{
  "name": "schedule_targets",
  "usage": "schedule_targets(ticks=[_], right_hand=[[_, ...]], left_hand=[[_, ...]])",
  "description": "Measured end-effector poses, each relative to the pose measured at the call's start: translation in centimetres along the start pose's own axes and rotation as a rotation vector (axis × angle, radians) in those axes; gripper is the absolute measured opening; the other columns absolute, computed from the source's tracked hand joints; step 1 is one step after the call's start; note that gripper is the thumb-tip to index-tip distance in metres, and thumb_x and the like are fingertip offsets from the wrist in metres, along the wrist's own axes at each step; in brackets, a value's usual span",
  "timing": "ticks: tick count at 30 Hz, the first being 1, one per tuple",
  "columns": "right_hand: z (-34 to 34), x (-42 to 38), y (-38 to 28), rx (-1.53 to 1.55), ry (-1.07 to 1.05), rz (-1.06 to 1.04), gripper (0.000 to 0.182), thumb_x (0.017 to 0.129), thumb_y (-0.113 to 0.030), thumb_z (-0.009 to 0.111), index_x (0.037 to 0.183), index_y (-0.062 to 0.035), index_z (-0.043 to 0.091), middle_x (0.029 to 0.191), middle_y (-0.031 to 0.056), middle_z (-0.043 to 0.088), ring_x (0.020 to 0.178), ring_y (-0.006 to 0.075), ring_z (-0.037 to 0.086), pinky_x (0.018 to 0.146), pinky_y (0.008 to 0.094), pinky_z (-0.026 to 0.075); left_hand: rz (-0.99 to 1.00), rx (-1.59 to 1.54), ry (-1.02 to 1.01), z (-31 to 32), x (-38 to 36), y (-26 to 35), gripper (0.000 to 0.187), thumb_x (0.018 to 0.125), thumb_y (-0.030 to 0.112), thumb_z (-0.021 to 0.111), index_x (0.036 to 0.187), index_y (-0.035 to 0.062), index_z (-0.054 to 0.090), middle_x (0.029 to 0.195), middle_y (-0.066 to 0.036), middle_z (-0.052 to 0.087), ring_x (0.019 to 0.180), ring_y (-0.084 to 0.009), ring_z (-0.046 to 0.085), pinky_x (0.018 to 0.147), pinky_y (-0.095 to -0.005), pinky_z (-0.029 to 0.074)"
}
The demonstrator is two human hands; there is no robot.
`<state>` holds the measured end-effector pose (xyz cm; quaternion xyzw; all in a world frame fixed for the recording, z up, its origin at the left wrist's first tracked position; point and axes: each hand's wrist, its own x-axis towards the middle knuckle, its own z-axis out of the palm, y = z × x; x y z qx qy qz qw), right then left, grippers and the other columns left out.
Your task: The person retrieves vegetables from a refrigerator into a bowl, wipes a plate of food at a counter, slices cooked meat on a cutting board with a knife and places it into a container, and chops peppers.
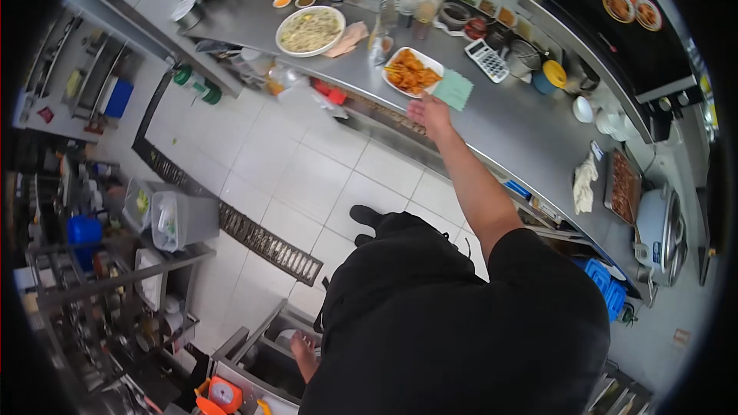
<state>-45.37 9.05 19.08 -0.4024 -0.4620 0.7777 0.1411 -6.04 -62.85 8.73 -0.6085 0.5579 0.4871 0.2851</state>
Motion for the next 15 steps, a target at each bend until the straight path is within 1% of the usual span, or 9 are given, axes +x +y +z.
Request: schedule_targets(ticks=[1,3,5,8,9,11,13,14,15], right_hand=[[-0.4,-0.9,-1.4,-0.047,-0.050,0.052,0.028,0.103,-0.022,0.059,0.112,0.0046,0.061,0.095,0.0156,0.071,0.070,0.0192,0.069,0.054,0.0343,0.060],[-2.9,-0.7,-4.2,-0.321,-0.024,-0.037,0.030,0.104,-0.025,0.059,0.115,0.0020,0.063,0.094,0.0128,0.070,0.071,0.0184,0.069,0.056,0.0337,0.060],[-7.6,1.1,-6.7,-0.484,0.009,-0.178,0.031,0.105,-0.029,0.059,0.116,-0.0009,0.065,0.090,0.0099,0.069,0.068,0.0167,0.067,0.055,0.0332,0.059],[-12.9,6.4,-12.7,-0.643,0.179,-0.329,0.031,0.103,-0.032,0.061,0.112,-0.0023,0.067,0.078,0.0065,0.066,0.059,0.0149,0.062,0.050,0.0315,0.053],[-13.7,7.9,-15.6,-0.734,0.218,-0.355,0.035,0.103,-0.033,0.061,0.113,-0.0009,0.068,0.077,0.0085,0.068,0.059,0.0159,0.064,0.051,0.0327,0.053],[-15.4,13.3,-19.3,-0.934,0.277,-0.630,0.040,0.102,-0.037,0.060,0.113,0.0008,0.069,0.083,0.0130,0.073,0.061,0.0193,0.068,0.054,0.0363,0.055],[-14.4,16.4,-23.1,-1.024,0.284,-0.613,0.038,0.100,-0.039,0.057,0.106,-0.0051,0.073,0.095,0.0181,0.076,0.079,0.0348,0.074,0.074,0.0439,0.059],[-14.1,18.9,-24.0,-1.086,0.315,-0.613,0.040,0.099,-0.041,0.058,0.109,-0.0055,0.073,0.102,0.0194,0.075,0.087,0.0363,0.074,0.079,0.0454,0.058],[-14.0,21.8,-24.6,-1.151,0.343,-0.613,0.042,0.099,-0.043,0.058,0.111,-0.0059,0.073,0.109,0.0207,0.074,0.095,0.0378,0.073,0.084,0.0468,0.057]], left_hand=[[-0.003,0.008,0.005,-0.1,1.0,0.8,0.051,0.100,0.042,0.060,0.137,0.0063,0.055,0.123,-0.014,0.065,0.116,-0.0283,0.061,0.084,-0.0408,0.053],[0.049,0.023,0.013,0.6,2.4,1.7,0.052,0.100,0.042,0.060,0.138,0.0067,0.054,0.124,-0.014,0.064,0.117,-0.0281,0.060,0.085,-0.0406,0.053],[0.233,0.022,0.014,3.3,2.7,2.4,0.052,0.100,0.041,0.060,0.137,0.0053,0.053,0.122,-0.013,0.064,0.112,-0.0276,0.062,0.081,-0.0390,0.053],[0.553,0.173,-0.174,8.4,1.5,4.9,0.052,0.100,0.041,0.061,0.137,0.0042,0.053,0.120,-0.014,0.065,0.102,-0.0271,0.066,0.075,-0.0379,0.054],[0.639,0.223,-0.249,10.6,1.0,6.2,0.052,0.100,0.040,0.061,0.136,0.0042,0.053,0.119,-0.014,0.065,0.098,-0.0262,0.067,0.073,-0.0374,0.055],[0.633,0.251,-0.271,17.4,-2.3,10.3,0.045,0.102,0.039,0.061,0.132,0.0049,0.058,0.110,-0.011,0.068,0.088,-0.0203,0.066,0.068,-0.0343,0.054],[0.617,0.293,-0.291,25.1,-10.5,16.1,0.038,0.104,0.036,0.060,0.124,0.0049,0.064,0.100,-0.007,0.069,0.080,-0.0139,0.062,0.066,-0.0305,0.051],[0.632,0.320,-0.322,28.7,-12.7,18.0,0.035,0.105,0.035,0.059,0.120,0.0044,0.066,0.095,-0.004,0.069,0.076,-0.0111,0.060,0.065,-0.0285,0.050],[0.739,0.368,-0.304,32.6,-15.0,20.0,0.034,0.105,0.034,0.059,0.119,0.0039,0.067,0.094,-0.004,0.069,0.076,-0.0107,0.059,0.065,-0.0278,0.049]])
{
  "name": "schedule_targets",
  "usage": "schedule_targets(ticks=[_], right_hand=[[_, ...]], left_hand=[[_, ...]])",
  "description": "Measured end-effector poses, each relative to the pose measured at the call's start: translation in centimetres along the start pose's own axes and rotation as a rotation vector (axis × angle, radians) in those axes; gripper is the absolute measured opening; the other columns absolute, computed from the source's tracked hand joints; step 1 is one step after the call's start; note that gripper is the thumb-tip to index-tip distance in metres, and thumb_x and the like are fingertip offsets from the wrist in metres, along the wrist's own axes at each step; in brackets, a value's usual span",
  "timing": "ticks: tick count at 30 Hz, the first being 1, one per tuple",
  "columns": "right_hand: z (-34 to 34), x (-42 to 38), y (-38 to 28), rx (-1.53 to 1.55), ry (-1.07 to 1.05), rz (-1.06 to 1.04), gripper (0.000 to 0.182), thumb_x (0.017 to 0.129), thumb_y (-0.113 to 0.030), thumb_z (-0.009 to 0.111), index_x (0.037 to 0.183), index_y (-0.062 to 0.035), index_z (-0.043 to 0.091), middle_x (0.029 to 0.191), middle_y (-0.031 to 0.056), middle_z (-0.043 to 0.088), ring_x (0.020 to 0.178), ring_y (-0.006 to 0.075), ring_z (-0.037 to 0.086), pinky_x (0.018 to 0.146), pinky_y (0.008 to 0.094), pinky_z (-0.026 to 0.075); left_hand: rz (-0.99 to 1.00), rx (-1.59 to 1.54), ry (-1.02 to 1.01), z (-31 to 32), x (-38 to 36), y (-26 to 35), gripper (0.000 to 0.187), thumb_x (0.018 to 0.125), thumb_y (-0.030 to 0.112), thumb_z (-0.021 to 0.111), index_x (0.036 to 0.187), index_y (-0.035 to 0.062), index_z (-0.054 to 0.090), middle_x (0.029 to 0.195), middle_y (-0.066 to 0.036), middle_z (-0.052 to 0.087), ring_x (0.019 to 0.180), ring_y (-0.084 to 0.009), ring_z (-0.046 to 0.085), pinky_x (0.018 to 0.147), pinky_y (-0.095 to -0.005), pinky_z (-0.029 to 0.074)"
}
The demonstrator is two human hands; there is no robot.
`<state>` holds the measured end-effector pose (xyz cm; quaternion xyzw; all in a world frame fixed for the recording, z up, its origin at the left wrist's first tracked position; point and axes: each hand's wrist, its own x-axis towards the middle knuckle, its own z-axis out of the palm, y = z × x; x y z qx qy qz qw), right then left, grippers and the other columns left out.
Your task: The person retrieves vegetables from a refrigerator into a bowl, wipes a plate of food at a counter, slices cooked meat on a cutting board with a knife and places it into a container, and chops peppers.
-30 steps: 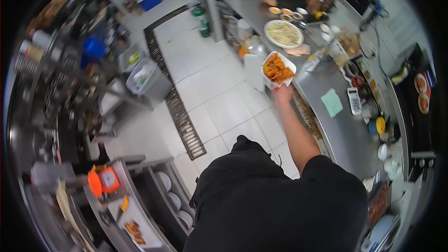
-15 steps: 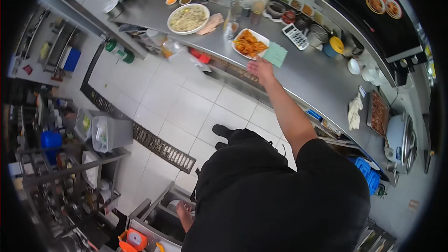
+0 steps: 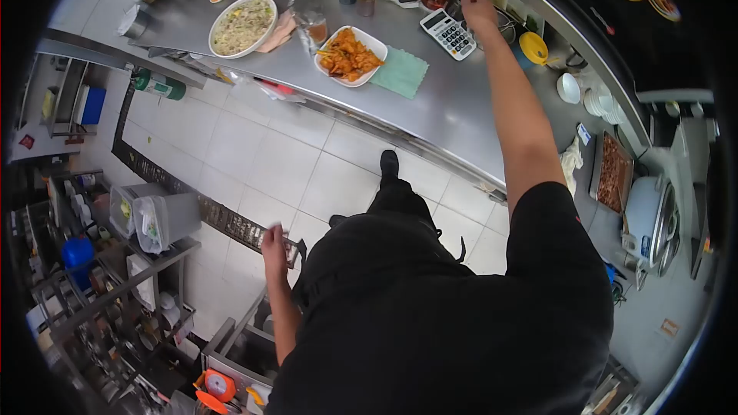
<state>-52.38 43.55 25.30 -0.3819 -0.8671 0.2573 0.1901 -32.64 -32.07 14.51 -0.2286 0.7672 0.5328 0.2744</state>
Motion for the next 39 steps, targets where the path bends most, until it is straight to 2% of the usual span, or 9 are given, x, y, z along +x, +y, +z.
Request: schedule_targets(ticks=[2,7,10,12,15,19,26,32,39], right_hand=[[2.7,5.7,1.5,-0.175,0.004,-0.078,0.044,0.097,-0.045,0.060,0.113,-0.0067,0.074,0.114,0.0217,0.074,0.101,0.0401,0.073,0.090,0.0486,0.056],[6.0,10.6,1.2,-0.385,-0.129,-0.238,0.041,0.094,-0.043,0.063,0.111,-0.0079,0.075,0.108,0.0231,0.074,0.105,0.0456,0.070,0.094,0.0523,0.054],[6.6,10.6,1.1,-0.318,-0.165,-0.261,0.034,0.094,-0.038,0.065,0.096,-0.0051,0.072,0.090,0.0159,0.076,0.080,0.0321,0.074,0.075,0.0440,0.058],[6.3,10.4,1.5,-0.098,-0.204,-0.163,0.028,0.097,-0.030,0.064,0.091,-0.0038,0.068,0.083,0.0101,0.073,0.065,0.0202,0.067,0.061,0.0357,0.055],[4.0,8.4,1.8,0.343,-0.319,0.015,0.024,0.100,-0.023,0.061,0.088,-0.0033,0.065,0.078,0.0062,0.071,0.055,0.0129,0.059,0.051,0.0289,0.051],[1.6,6.8,2.5,0.578,-0.336,0.164,0.017,0.103,-0.022,0.058,0.106,-0.0059,0.062,0.083,0.0052,0.072,0.059,0.0090,0.057,0.052,0.0253,0.051],[1.1,7.1,3.3,0.716,-0.316,0.437,0.017,0.105,-0.021,0.057,0.111,-0.0046,0.059,0.095,0.0086,0.075,0.062,0.0087,0.060,0.056,0.0251,0.056],[0.5,6.6,4.9,0.840,-0.315,0.420,0.017,0.104,-0.020,0.060,0.109,-0.0039,0.060,0.096,0.0096,0.074,0.064,0.0095,0.061,0.057,0.0252,0.058],[-4.4,1.3,1.2,0.900,-0.276,0.343,0.019,0.105,-0.020,0.061,0.113,-0.0031,0.061,0.092,0.0082,0.071,0.064,0.0087,0.058,0.059,0.0258,0.056]], left_hand=[[0.209,0.143,0.000,6.2,1.2,7.9,0.034,0.105,0.032,0.058,0.121,0.0029,0.067,0.094,-0.004,0.068,0.075,-0.0100,0.058,0.066,-0.0271,0.049],[0.325,0.070,-0.271,21.2,4.6,22.2,0.043,0.106,0.034,0.059,0.134,0.0019,0.059,0.101,-0.009,0.070,0.078,-0.0136,0.064,0.066,-0.0287,0.052],[0.154,-0.188,-0.295,28.0,6.5,26.0,0.040,0.107,0.034,0.058,0.124,-0.0022,0.057,0.099,-0.011,0.069,0.077,-0.0166,0.066,0.067,-0.0321,0.055],[-0.011,-0.404,-0.296,30.7,7.7,27.0,0.035,0.108,0.031,0.055,0.117,-0.0031,0.055,0.098,-0.012,0.069,0.077,-0.0181,0.066,0.067,-0.0336,0.057],[0.010,-0.550,-0.220,32.7,8.8,26.4,0.026,0.109,0.025,0.050,0.110,-0.0016,0.054,0.099,-0.014,0.070,0.078,-0.0196,0.067,0.068,-0.0346,0.058],[0.061,-0.472,-0.136,31.7,8.8,26.9,0.026,0.105,0.016,0.044,0.111,-0.0078,0.054,0.093,-0.016,0.069,0.074,-0.0210,0.068,0.068,-0.0349,0.060],[0.125,-0.287,-0.243,29.3,7.8,28.6,0.027,0.104,0.016,0.046,0.104,-0.0081,0.059,0.086,-0.014,0.068,0.069,-0.0197,0.067,0.066,-0.0347,0.059],[0.160,-0.271,-0.381,32.1,8.1,32.1,0.028,0.104,0.016,0.050,0.103,-0.0092,0.060,0.082,-0.013,0.068,0.065,-0.0177,0.067,0.060,-0.0323,0.060],[0.119,-0.237,-0.488,38.2,9.8,36.5,0.031,0.105,0.018,0.048,0.114,-0.0106,0.058,0.092,-0.014,0.068,0.075,-0.0195,0.069,0.069,-0.0346,0.062]])
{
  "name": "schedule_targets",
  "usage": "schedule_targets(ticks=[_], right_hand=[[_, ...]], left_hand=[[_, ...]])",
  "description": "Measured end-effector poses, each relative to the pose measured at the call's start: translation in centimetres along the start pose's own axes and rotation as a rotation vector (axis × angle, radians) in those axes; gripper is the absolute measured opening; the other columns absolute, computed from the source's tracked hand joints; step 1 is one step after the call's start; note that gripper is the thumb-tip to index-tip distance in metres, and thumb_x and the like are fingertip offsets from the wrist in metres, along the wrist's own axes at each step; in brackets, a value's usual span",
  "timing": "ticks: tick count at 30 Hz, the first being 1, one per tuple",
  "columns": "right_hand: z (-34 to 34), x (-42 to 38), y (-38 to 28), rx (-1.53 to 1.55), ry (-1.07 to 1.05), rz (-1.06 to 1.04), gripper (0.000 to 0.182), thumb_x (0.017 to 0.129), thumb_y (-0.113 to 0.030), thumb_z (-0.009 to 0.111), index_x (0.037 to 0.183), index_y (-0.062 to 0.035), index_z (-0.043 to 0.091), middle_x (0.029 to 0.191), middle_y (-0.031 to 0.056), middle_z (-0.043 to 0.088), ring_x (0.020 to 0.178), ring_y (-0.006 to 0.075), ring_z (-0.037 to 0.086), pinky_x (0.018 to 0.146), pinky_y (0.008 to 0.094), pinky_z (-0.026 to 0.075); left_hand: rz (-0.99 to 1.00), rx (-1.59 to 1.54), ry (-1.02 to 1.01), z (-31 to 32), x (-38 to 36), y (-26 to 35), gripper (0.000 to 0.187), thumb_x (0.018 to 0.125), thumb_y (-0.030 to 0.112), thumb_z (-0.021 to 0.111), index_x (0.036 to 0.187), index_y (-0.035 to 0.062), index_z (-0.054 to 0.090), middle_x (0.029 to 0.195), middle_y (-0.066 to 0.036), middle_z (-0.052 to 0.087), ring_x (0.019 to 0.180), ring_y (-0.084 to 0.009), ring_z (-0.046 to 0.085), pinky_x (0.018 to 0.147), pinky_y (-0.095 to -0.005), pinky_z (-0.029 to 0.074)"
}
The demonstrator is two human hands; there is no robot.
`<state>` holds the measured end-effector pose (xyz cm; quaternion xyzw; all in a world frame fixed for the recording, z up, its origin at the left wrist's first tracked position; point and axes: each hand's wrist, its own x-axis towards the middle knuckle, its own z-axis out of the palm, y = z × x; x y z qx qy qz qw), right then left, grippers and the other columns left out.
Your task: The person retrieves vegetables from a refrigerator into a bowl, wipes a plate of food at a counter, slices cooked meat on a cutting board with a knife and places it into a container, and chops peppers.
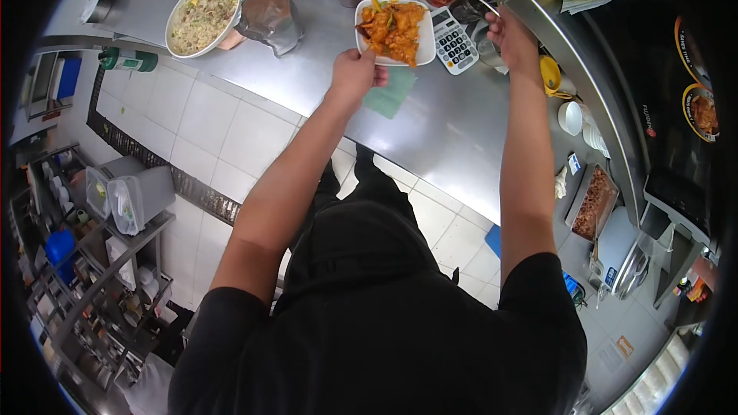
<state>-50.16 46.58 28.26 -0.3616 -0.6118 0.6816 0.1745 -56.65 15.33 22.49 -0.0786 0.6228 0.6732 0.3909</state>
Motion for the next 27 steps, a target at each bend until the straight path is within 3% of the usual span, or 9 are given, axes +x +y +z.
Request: schedule_targets(ticks=[3,7,13,16,19,25,27], right_hand=[[1.5,-3.9,-0.7,-0.089,0.026,-0.016,0.019,0.105,-0.018,0.059,0.107,-0.0010,0.065,0.088,0.0086,0.072,0.062,0.0095,0.061,0.056,0.0255,0.057],[3.7,-7.8,-0.2,-0.245,-0.096,-0.158,0.019,0.106,-0.017,0.059,0.112,0.0004,0.066,0.089,0.0071,0.072,0.065,0.0091,0.063,0.058,0.0260,0.057],[4.9,-10.5,1.2,-0.518,0.069,-0.714,0.017,0.105,-0.013,0.060,0.112,-0.0008,0.069,0.090,0.0073,0.076,0.071,0.0106,0.072,0.065,0.0259,0.059],[4.2,-11.3,2.4,-0.716,0.105,-0.824,0.015,0.103,-0.011,0.062,0.112,-0.0008,0.069,0.090,0.0082,0.077,0.071,0.0120,0.074,0.068,0.0260,0.059],[3.9,-11.9,3.0,-0.703,0.147,-0.884,0.016,0.105,-0.012,0.060,0.111,0.0002,0.069,0.089,0.0083,0.077,0.072,0.0120,0.074,0.068,0.0261,0.059],[3.6,-9.4,3.4,-0.072,0.140,-0.399,0.020,0.108,-0.013,0.056,0.111,0.0040,0.066,0.092,0.0122,0.075,0.072,0.0143,0.072,0.063,0.0282,0.060],[2.8,-6.7,2.4,-0.076,0.215,-0.410,0.022,0.107,-0.014,0.053,0.113,0.0061,0.061,0.093,0.0160,0.074,0.072,0.0164,0.071,0.062,0.0295,0.061]], left_hand=[[-0.014,-0.002,-0.017,1.4,1.0,0.6,0.030,0.105,0.017,0.050,0.114,-0.0108,0.057,0.093,-0.015,0.068,0.075,-0.0201,0.070,0.069,-0.0337,0.063],[0.005,0.034,-0.039,2.0,1.4,0.5,0.029,0.104,0.016,0.051,0.113,-0.0111,0.057,0.094,-0.016,0.068,0.077,-0.0206,0.071,0.068,-0.0332,0.063],[0.010,0.085,-0.052,2.0,0.5,0.2,0.031,0.104,0.016,0.050,0.115,-0.0122,0.057,0.096,-0.017,0.069,0.078,-0.0205,0.072,0.069,-0.0332,0.064],[0.005,0.093,-0.035,1.5,0.0,0.1,0.031,0.104,0.016,0.050,0.116,-0.0124,0.057,0.097,-0.016,0.069,0.078,-0.0203,0.072,0.069,-0.0329,0.064],[0.012,0.063,-0.037,1.1,0.1,-0.2,0.031,0.104,0.015,0.049,0.115,-0.0122,0.057,0.097,-0.016,0.069,0.078,-0.0199,0.072,0.069,-0.0327,0.064],[0.032,-0.008,-0.020,1.6,0.6,-0.7,0.028,0.104,0.015,0.050,0.111,-0.0113,0.059,0.091,-0.016,0.070,0.073,-0.0194,0.071,0.067,-0.0320,0.063],[0.046,-0.048,0.014,1.6,0.7,-1.5,0.025,0.103,0.014,0.054,0.105,-0.0106,0.061,0.081,-0.016,0.071,0.065,-0.0197,0.071,0.061,-0.0315,0.062]])
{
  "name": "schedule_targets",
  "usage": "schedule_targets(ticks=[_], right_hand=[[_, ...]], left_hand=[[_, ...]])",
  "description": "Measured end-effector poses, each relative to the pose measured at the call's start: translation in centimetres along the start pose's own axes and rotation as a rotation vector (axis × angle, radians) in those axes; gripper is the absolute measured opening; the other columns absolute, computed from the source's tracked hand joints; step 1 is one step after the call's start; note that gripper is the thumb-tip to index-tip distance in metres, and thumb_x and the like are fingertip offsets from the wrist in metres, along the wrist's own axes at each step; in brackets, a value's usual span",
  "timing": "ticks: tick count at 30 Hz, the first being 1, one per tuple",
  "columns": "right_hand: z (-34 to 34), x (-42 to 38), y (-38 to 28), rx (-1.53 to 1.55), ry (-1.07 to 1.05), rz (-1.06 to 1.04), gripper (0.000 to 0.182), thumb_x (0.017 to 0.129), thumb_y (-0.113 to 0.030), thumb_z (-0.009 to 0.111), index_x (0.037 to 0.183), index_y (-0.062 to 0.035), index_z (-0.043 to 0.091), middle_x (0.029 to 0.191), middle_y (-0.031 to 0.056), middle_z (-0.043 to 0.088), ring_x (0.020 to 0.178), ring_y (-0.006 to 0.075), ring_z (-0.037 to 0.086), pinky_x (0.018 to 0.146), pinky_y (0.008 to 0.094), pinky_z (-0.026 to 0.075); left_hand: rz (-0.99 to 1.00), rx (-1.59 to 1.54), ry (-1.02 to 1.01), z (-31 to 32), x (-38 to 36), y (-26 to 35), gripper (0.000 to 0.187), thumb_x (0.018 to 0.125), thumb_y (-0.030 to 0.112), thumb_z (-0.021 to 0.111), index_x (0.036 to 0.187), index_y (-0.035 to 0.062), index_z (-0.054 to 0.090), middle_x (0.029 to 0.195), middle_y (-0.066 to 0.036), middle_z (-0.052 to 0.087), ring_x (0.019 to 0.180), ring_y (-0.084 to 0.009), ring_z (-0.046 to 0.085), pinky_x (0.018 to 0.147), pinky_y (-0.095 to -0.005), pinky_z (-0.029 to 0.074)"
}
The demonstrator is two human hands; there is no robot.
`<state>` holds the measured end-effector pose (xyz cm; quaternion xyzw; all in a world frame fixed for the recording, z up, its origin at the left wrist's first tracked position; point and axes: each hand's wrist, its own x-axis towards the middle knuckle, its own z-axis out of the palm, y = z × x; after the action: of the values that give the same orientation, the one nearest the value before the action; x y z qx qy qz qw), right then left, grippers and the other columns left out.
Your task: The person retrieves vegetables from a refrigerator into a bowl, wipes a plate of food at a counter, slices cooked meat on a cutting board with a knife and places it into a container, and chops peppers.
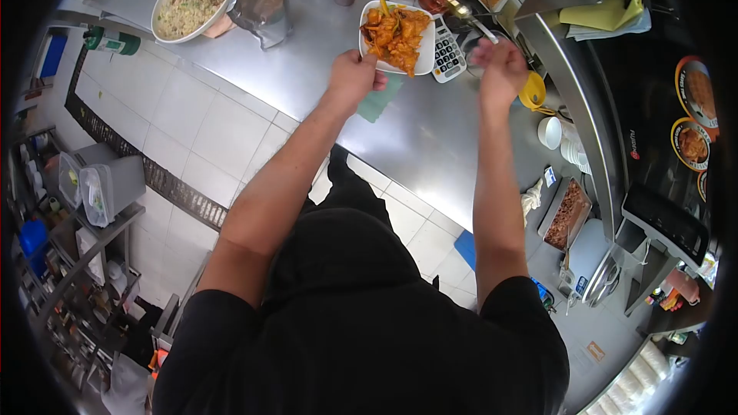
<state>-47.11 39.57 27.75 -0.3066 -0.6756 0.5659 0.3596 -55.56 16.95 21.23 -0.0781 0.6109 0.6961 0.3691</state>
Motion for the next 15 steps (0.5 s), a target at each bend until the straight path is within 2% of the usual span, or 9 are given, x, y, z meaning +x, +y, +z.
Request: schedule_targets(ticks=[1,4,6,9,10,12,13,15], right_hand=[[-0.1,1.8,0.1,-0.007,0.039,-0.006,0.024,0.107,-0.014,0.052,0.114,0.0071,0.059,0.094,0.0180,0.073,0.072,0.0175,0.071,0.062,0.0301,0.061],[-0.1,6.9,1.0,-0.198,-0.002,-0.056,0.027,0.106,-0.018,0.052,0.114,0.0068,0.059,0.093,0.0171,0.074,0.072,0.0180,0.072,0.061,0.0297,0.061],[0.8,9.4,2.4,-0.327,-0.068,-0.019,0.028,0.106,-0.020,0.052,0.113,0.0064,0.060,0.094,0.0173,0.074,0.073,0.0190,0.073,0.061,0.0293,0.061],[2.3,10.1,2.6,-0.441,-0.139,-0.022,0.029,0.106,-0.022,0.054,0.115,0.0044,0.061,0.096,0.0170,0.075,0.072,0.0188,0.074,0.061,0.0303,0.060],[2.8,10.1,2.5,-0.466,-0.159,-0.031,0.029,0.106,-0.023,0.055,0.115,0.0034,0.061,0.097,0.0168,0.076,0.072,0.0184,0.074,0.061,0.0308,0.059],[3.1,11.0,3.3,-0.733,-0.243,-0.232,0.029,0.105,-0.026,0.057,0.116,0.0003,0.063,0.098,0.0162,0.076,0.077,0.0196,0.075,0.067,0.0350,0.059],[3.2,11.2,3.5,-0.865,-0.288,-0.335,0.030,0.104,-0.028,0.059,0.116,-0.0013,0.064,0.098,0.0159,0.077,0.080,0.0201,0.076,0.069,0.0371,0.059],[2.8,10.6,1.2,-1.034,-0.203,-0.391,0.029,0.102,-0.031,0.062,0.112,-0.0037,0.067,0.098,0.0157,0.077,0.087,0.0216,0.076,0.074,0.0401,0.058]], left_hand=[[-0.001,-0.004,0.003,-0.1,-0.1,-0.2,0.025,0.102,0.014,0.054,0.105,-0.0105,0.061,0.081,-0.016,0.071,0.065,-0.0197,0.071,0.061,-0.0315,0.062],[0.005,-0.007,0.012,-0.1,-0.7,-0.2,0.025,0.102,0.013,0.054,0.105,-0.0105,0.060,0.082,-0.017,0.071,0.065,-0.0198,0.071,0.061,-0.0313,0.062],[0.011,0.002,0.024,-0.3,-1.4,0.0,0.024,0.102,0.013,0.054,0.106,-0.0105,0.060,0.082,-0.017,0.072,0.065,-0.0199,0.072,0.061,-0.0313,0.062],[0.006,-0.005,0.035,-0.6,-2.0,0.2,0.025,0.102,0.012,0.053,0.106,-0.0107,0.060,0.082,-0.016,0.072,0.065,-0.0197,0.072,0.061,-0.0311,0.062],[-0.002,0.017,0.019,-0.8,-2.2,0.4,0.026,0.103,0.013,0.051,0.110,-0.0111,0.059,0.087,-0.016,0.071,0.070,-0.0192,0.072,0.064,-0.0313,0.062],[-0.018,0.057,-0.012,-1.1,-2.5,0.5,0.031,0.106,0.015,0.048,0.118,-0.0120,0.058,0.097,-0.016,0.070,0.078,-0.0182,0.072,0.071,-0.0316,0.063],[-0.002,0.032,0.006,-1.1,-2.4,0.3,0.028,0.105,0.014,0.049,0.113,-0.0114,0.059,0.092,-0.016,0.071,0.074,-0.0186,0.072,0.068,-0.0315,0.063],[0.032,-0.017,0.044,-0.9,-2.3,0.0,0.025,0.103,0.013,0.052,0.105,-0.0103,0.061,0.082,-0.016,0.072,0.066,-0.0193,0.071,0.062,-0.0313,0.062]])
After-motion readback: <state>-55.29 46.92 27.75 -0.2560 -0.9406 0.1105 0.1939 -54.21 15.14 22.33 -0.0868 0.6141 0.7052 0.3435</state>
